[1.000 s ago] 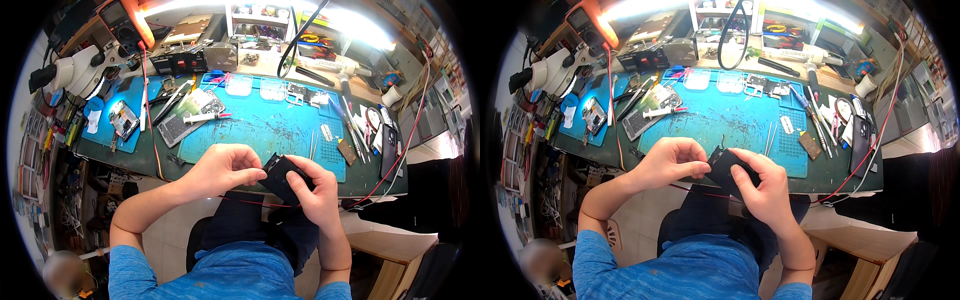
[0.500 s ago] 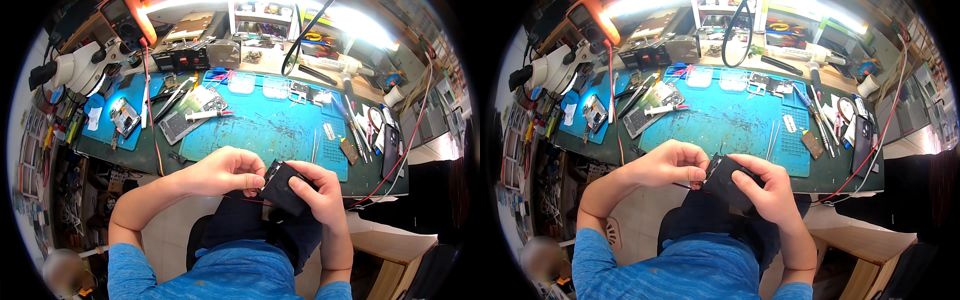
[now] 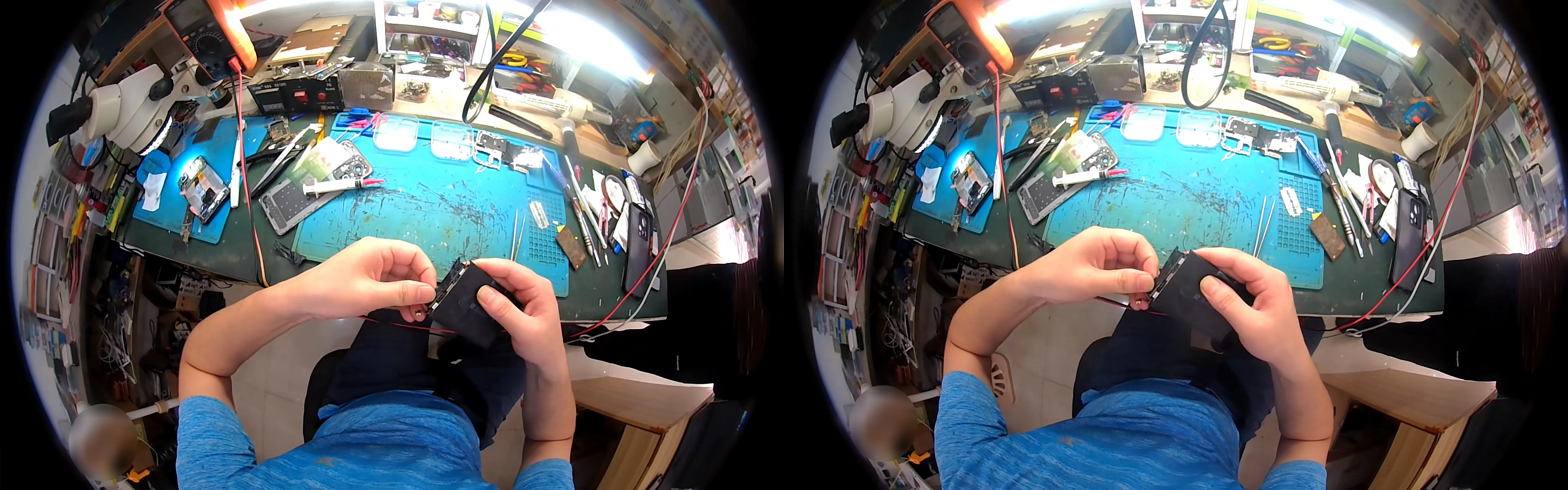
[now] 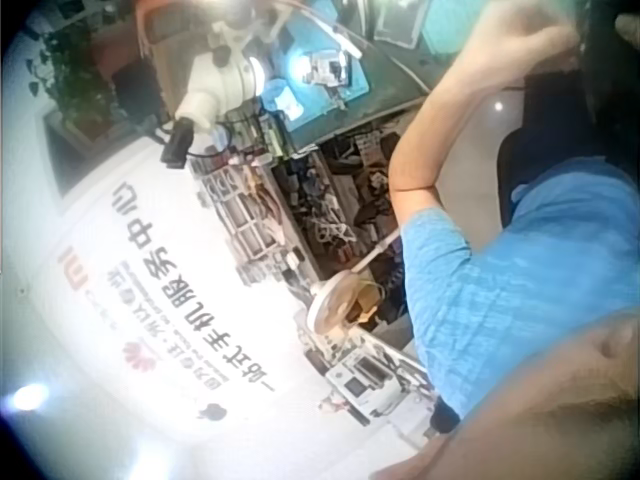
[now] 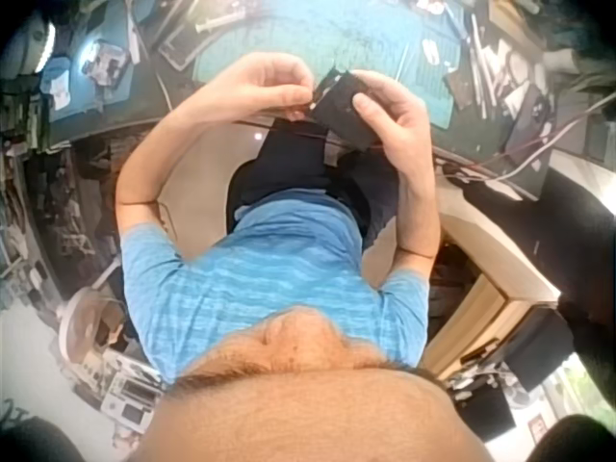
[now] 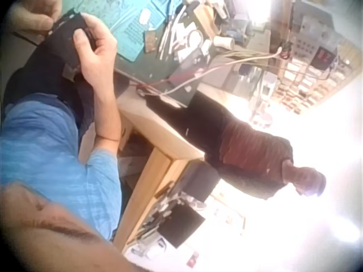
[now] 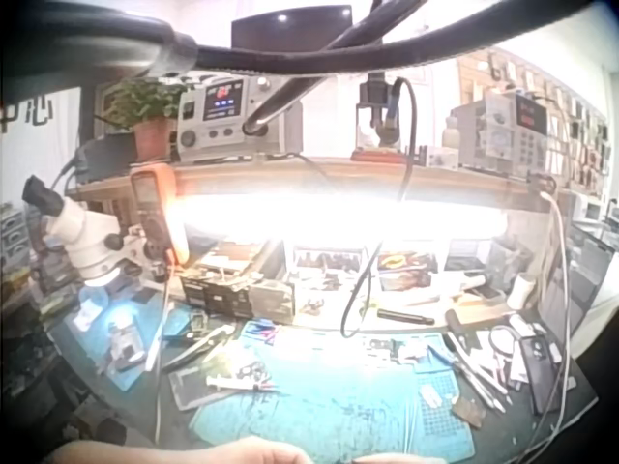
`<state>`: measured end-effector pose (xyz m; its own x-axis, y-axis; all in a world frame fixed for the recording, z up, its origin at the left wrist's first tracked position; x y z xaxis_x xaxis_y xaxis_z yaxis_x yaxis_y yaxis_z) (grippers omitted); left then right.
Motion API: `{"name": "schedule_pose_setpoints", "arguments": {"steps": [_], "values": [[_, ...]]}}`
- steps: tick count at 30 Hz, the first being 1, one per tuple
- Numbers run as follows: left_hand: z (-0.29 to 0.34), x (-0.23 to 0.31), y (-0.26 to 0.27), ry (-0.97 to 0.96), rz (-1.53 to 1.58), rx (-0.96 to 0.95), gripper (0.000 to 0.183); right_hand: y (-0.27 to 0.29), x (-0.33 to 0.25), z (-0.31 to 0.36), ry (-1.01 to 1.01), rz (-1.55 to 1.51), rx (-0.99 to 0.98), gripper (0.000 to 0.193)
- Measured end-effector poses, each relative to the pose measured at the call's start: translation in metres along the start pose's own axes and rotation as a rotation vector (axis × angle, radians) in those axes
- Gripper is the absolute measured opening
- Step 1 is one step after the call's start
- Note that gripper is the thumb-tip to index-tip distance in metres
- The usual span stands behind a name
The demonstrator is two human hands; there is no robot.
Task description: The person handles a smartphone battery, connects multimeter probes to its terminals, and then places the battery into the phone chassis. The person plugs a charging cable into the phone and holds it while the screen displays the brand logo.
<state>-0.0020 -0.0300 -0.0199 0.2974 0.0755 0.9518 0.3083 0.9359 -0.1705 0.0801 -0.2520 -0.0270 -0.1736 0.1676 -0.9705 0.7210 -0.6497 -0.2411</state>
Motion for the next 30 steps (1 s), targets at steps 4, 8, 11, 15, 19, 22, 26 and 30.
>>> {"name": "schedule_pose_setpoints", "arguments": {"steps": [4, 8, 11, 15, 19, 22, 26, 30], "values": [[0.002, 0.004, -0.002, -0.001, -0.006, 0.006, 0.014, -0.001, 0.0, 0.001, 0.004, -0.051, -0.001, 0.033], [0.004, 0.008, -0.005, 0.005, -0.03, -0.004, 0.018, 0.0, 0.001, 0.002, -0.016, -0.098, -0.007, 0.034], [0.005, 0.01, -0.005, 0.015, -0.095, 0.016, 0.014, -0.001, 0.0, 0.003, -0.039, -0.104, -0.017, 0.034], [0.005, 0.013, -0.008, 0.024, -0.089, 0.018, 0.013, 0.001, 0.003, 0.004, -0.104, -0.203, -0.003, 0.036], [0.005, 0.014, -0.011, 0.052, -0.047, 0.033, 0.011, 0.001, 0.002, 0.004, -0.113, -0.192, 0.016, 0.035], [0.005, 0.014, -0.014, 0.041, -0.074, 0.025, 0.01, -0.003, -0.005, 0.003, -0.156, -0.168, -0.028, 0.032], [0.007, 0.02, -0.02, 0.061, -0.189, -0.038, 0.008, -0.005, -0.011, -0.004, -0.348, -0.128, -0.212, 0.026], [0.012, 0.024, -0.025, 0.066, -0.232, -0.083, 0.009, -0.008, -0.006, -0.003, -0.378, -0.156, -0.25, 0.02]]}}
Point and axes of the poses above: each hand's wrist, its own z-axis away from the middle knuckle, its own y-axis out of the back of the hand, x = y × z, the point moved 3 cm from there along -z, towards the middle knuckle, and after that the axes turned 8 degrees about -z, right-handed, at the moved point
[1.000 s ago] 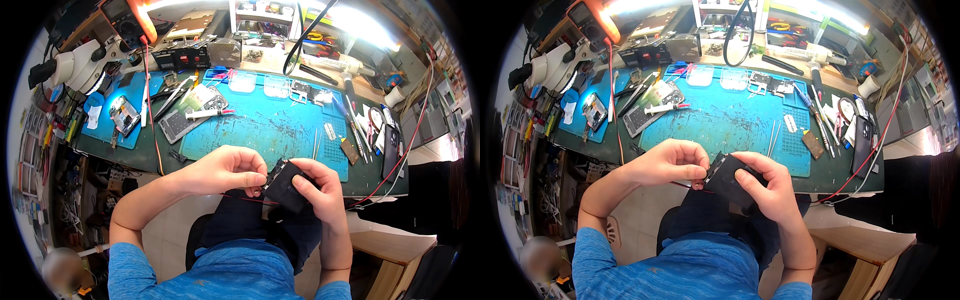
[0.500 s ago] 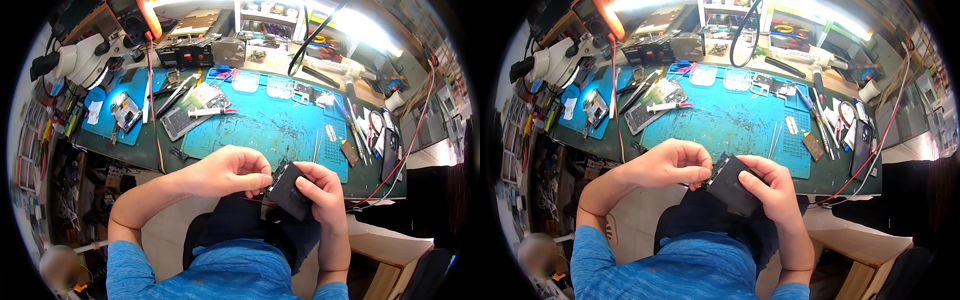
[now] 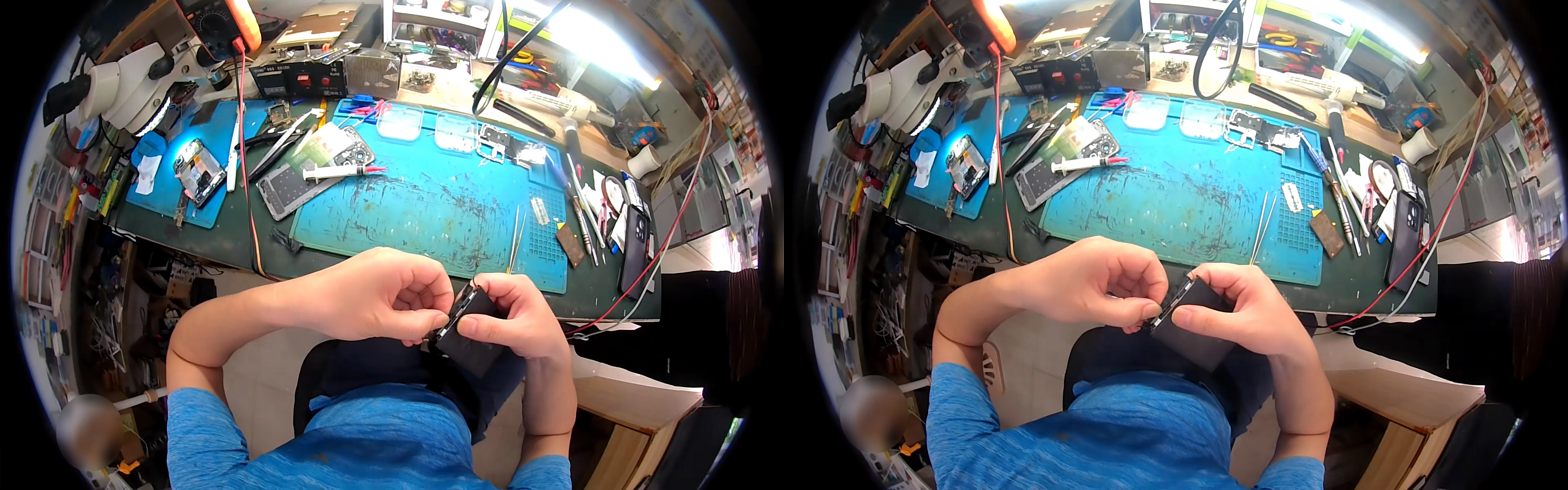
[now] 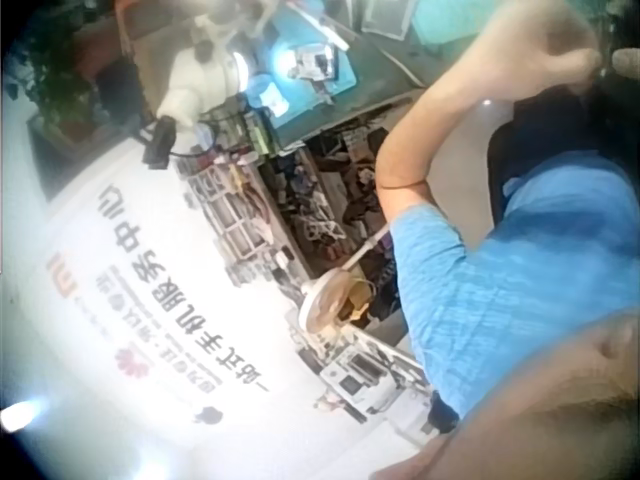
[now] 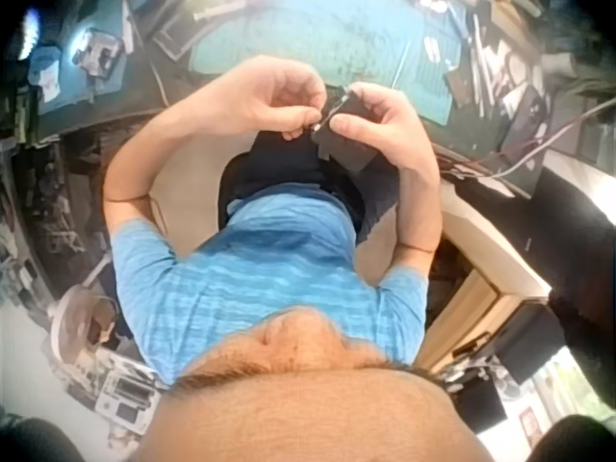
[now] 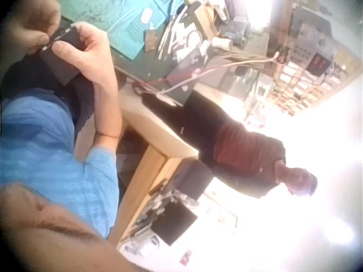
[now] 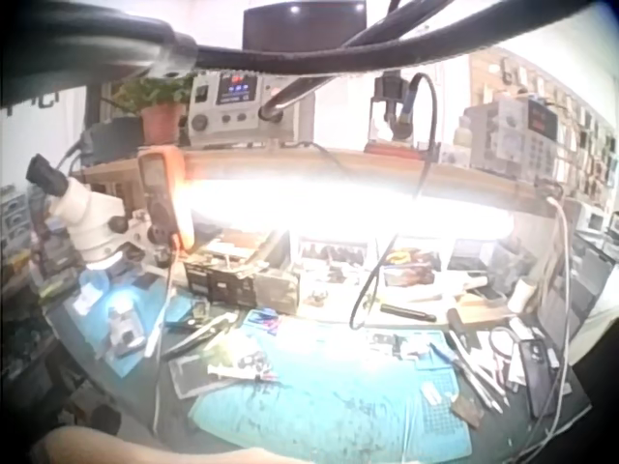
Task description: The person handles a smartphone battery, connects multimeter probes to its terminals, and then places the battery into the phone chassis. The person plugs a charging cable into the phone and holds it while the screen displays the brand logo.
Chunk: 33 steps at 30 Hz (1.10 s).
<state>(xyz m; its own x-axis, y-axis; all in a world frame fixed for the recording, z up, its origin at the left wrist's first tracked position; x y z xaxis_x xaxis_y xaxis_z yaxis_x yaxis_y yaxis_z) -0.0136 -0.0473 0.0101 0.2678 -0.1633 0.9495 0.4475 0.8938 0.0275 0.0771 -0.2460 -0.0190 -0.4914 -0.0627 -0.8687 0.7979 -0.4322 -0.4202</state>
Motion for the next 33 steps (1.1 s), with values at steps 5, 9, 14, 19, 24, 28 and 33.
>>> {"name": "schedule_pose_setpoints", "arguments": {"steps": [5, 9, 14, 19, 24, 28, 33], "values": [[-0.001, 0.004, 0.0, -0.029, -0.048, -0.031, 0.011, 0.0, 0.007, -0.001, -0.011, -0.1, -0.032, 0.021], [-0.002, 0.005, 0.001, -0.063, -0.076, -0.043, 0.011, 0.001, 0.01, -0.002, 0.007, -0.138, -0.057, 0.022], [-0.002, 0.006, 0.001, -0.122, -0.079, -0.038, 0.011, 0.006, 0.011, -0.002, 0.12, -0.043, -0.095, 0.022], [0.0, 0.006, -0.001, -0.151, -0.089, -0.041, 0.011, 0.008, 0.015, -0.002, 0.191, 0.02, -0.119, 0.018], [0.001, 0.007, 0.0, -0.154, -0.109, -0.046, 0.011, 0.003, 0.016, -0.005, 0.257, 0.049, -0.127, 0.02], [0.007, 0.011, 0.003, -0.099, -0.112, 0.002, 0.012, 0.001, 0.012, -0.003, 0.148, 0.035, -0.084, 0.021], [0.005, -0.001, 0.015, -0.083, -0.014, 0.154, 0.019, -0.015, -0.009, 0.0, 0.182, 0.402, 0.137, 0.021]]}}
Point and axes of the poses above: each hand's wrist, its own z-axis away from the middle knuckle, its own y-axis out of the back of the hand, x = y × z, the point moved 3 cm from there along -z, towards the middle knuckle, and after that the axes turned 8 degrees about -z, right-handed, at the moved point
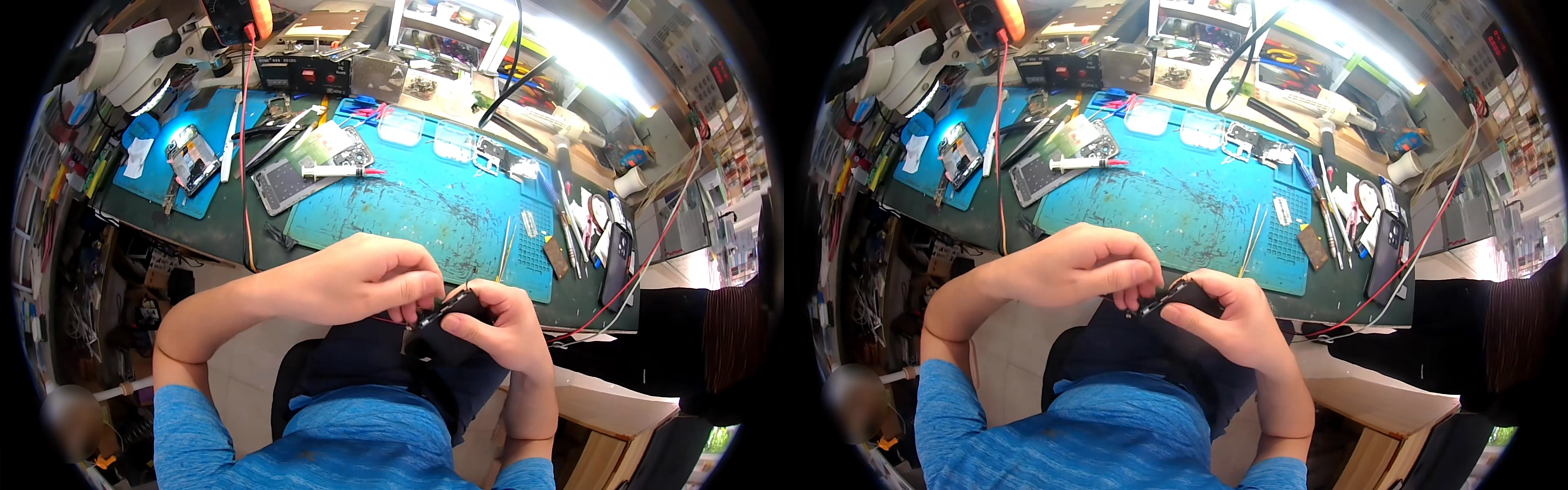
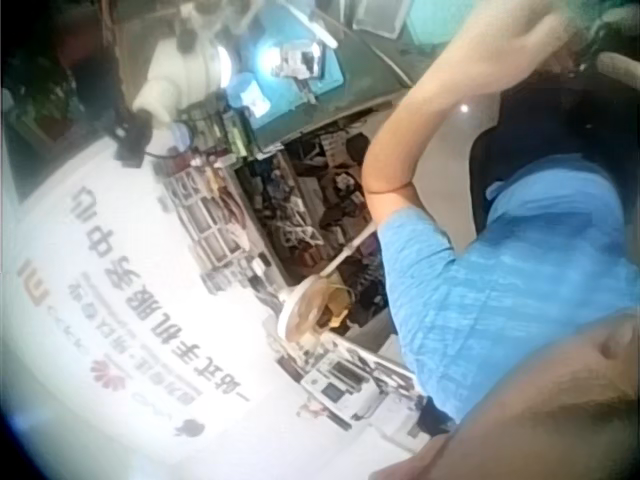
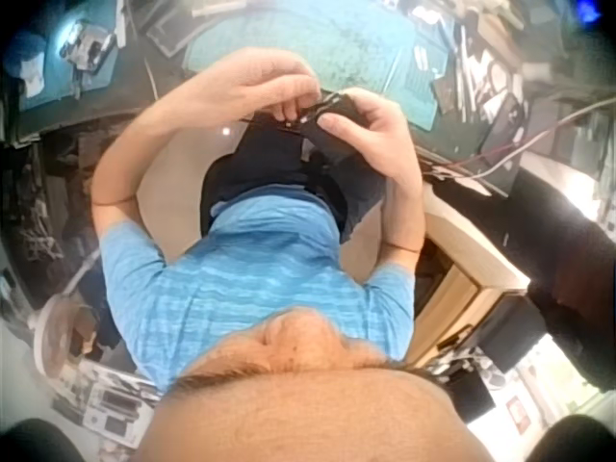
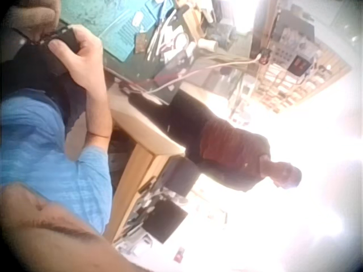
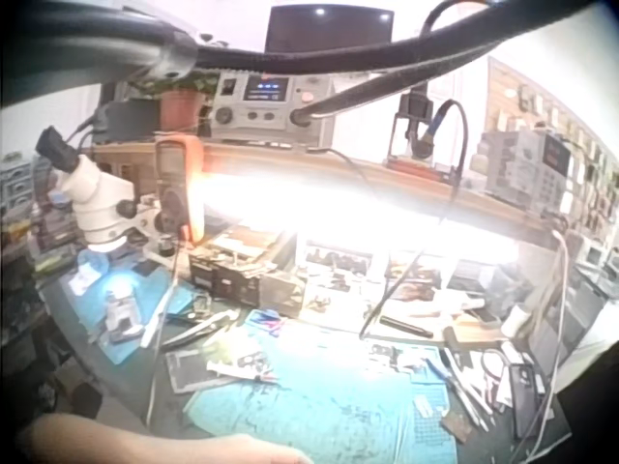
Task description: The person handles a smartphone battery, connects multimeter probes to its terminals, and then places the battery into the phone chassis. The person plugs a charging cable into the phone and holds it while the screen displays the brand logo.
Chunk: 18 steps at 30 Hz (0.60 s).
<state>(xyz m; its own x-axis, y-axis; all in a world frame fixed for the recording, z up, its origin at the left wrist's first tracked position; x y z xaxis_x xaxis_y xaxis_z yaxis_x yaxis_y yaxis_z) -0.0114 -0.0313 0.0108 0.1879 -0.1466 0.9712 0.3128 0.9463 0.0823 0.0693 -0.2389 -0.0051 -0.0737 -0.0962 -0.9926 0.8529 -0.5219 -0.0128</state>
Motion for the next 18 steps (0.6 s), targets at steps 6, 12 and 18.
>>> {"name": "schedule_pose_setpoints", "arguments": {"steps": [6, 12, 18], "values": [[-0.003, 0.003, -0.007, -0.242, -0.415, 0.187, 0.023, -0.005, -0.008, -0.001, -0.033, 0.243, 0.057, 0.023], [-0.001, -0.002, -0.015, -0.424, -0.55, 0.362, 0.011, -0.016, -0.01, 0.003, 0.199, 0.513, 0.168, 0.022], [0.0, 0.001, -0.015, -0.307, -0.41, 0.251, 0.01, -0.01, -0.004, 0.005, 0.367, 0.535, 0.139, 0.026]]}}
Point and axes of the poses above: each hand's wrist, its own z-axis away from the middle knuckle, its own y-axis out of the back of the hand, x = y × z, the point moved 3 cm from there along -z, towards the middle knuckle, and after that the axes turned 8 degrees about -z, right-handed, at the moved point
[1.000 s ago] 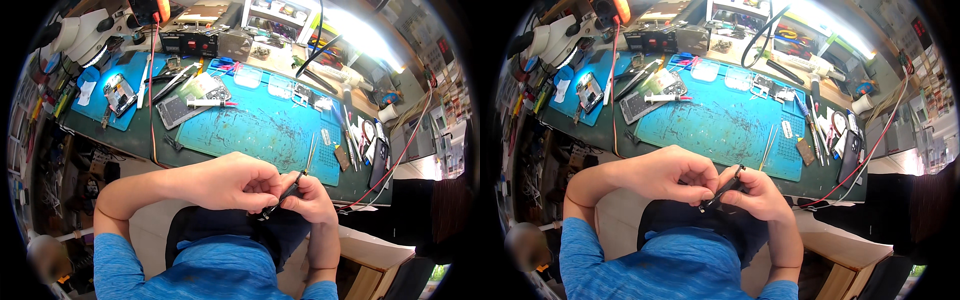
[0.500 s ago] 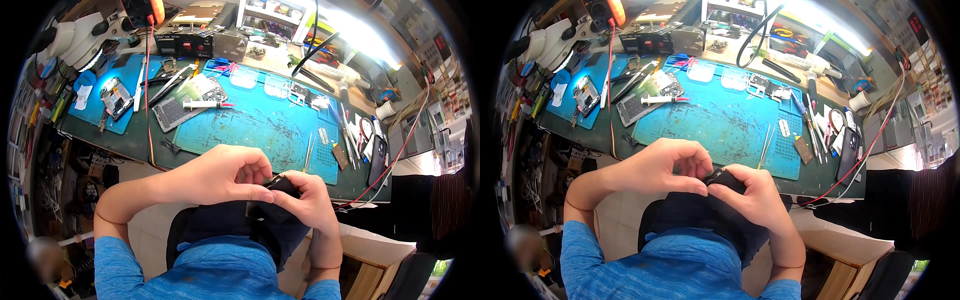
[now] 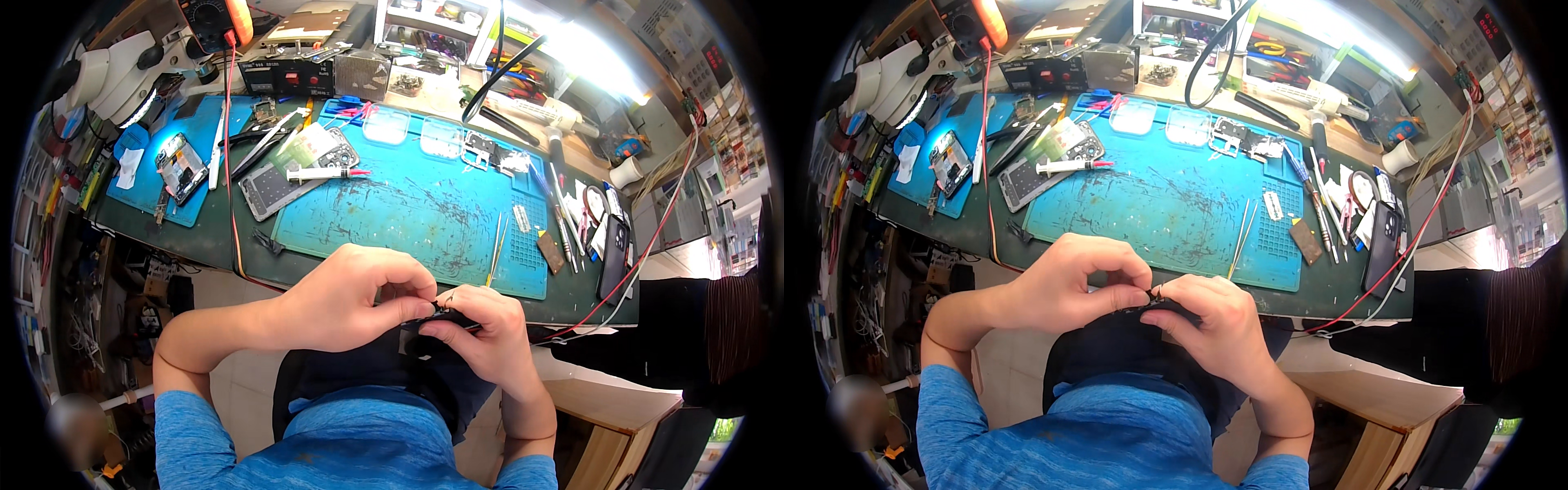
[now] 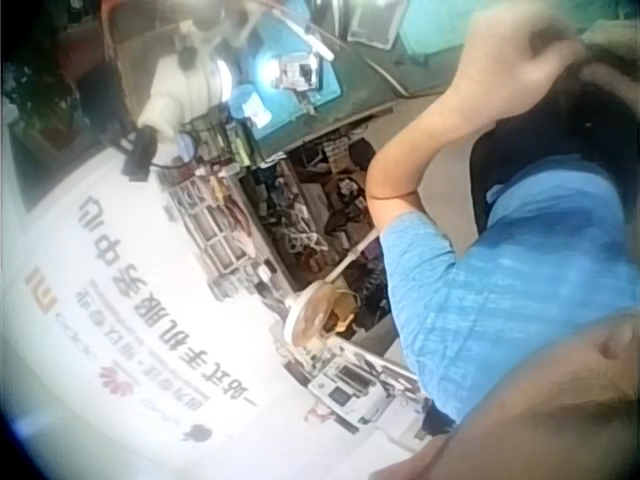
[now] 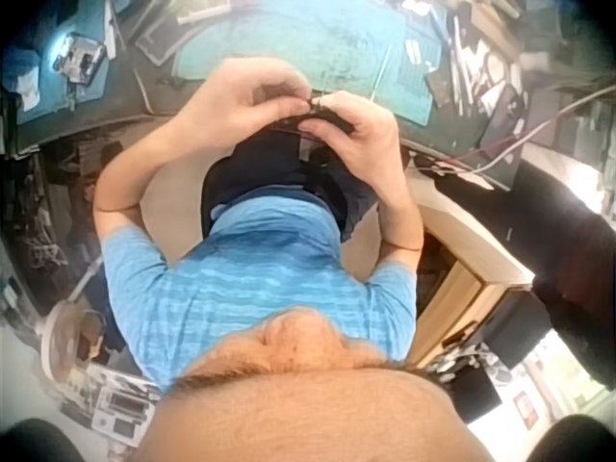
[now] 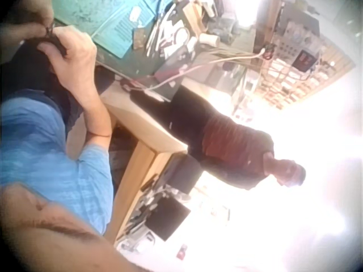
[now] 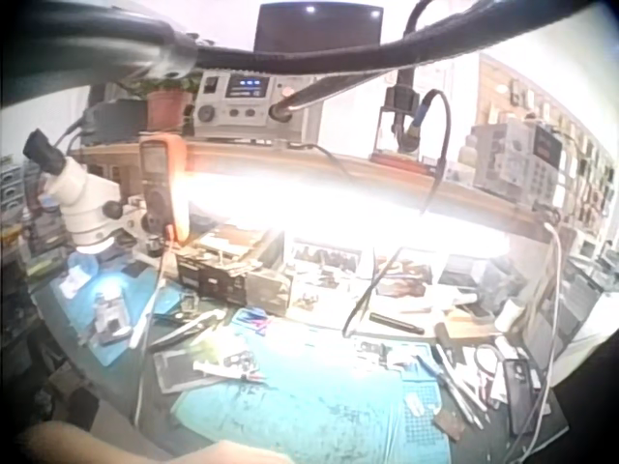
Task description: The person handles a smartphone battery, connects multimeter probes to its terminals, and then places the battery into the phone chassis. The person plugs a charging cable into the phone and holds it while the screen displays the brand logo.
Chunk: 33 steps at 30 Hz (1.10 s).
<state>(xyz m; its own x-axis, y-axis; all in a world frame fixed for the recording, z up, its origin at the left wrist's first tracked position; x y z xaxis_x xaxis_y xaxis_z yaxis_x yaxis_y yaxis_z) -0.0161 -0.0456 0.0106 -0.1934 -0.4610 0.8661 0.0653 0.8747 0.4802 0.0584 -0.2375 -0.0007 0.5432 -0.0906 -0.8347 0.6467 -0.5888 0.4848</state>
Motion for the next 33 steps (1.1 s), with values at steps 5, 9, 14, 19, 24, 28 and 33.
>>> {"name": "schedule_pose_setpoints", "arguments": {"steps": [5, 9, 14, 19, 24, 28, 33], "values": [[-0.002, -0.001, 0.0, 0.157, 0.168, -0.145, 0.014, 0.001, 0.003, 0.002, -0.007, -0.041, -0.009, 0.029], [0.0, -0.005, -0.003, 0.233, 0.289, -0.2, 0.016, 0.002, 0.001, 0.001, 0.021, -0.046, -0.031, 0.028], [-0.001, -0.001, -0.003, 0.252, 0.306, -0.204, 0.018, 0.006, 0.0, 0.0, -0.018, -0.064, -0.048, 0.027], [-0.004, -0.003, -0.002, 0.279, 0.322, -0.121, 0.019, 0.006, 0.003, 0.003, -0.243, -0.234, -0.015, 0.025], [-0.004, -0.012, -0.003, 0.269, 0.391, -0.172, 0.023, 0.007, -0.002, 0.001, -0.269, -0.171, 0.014, 0.029], [-0.007, -0.014, -0.002, 0.271, 0.379, -0.23, 0.021, 0.004, 0.001, 0.003, -0.251, -0.165, 0.096, 0.031], [-0.006, -0.013, -0.001, 0.136, 0.141, -0.14, 0.016, 0.006, -0.004, 0.007, -0.159, 0.069, 0.088, 0.029]]}}
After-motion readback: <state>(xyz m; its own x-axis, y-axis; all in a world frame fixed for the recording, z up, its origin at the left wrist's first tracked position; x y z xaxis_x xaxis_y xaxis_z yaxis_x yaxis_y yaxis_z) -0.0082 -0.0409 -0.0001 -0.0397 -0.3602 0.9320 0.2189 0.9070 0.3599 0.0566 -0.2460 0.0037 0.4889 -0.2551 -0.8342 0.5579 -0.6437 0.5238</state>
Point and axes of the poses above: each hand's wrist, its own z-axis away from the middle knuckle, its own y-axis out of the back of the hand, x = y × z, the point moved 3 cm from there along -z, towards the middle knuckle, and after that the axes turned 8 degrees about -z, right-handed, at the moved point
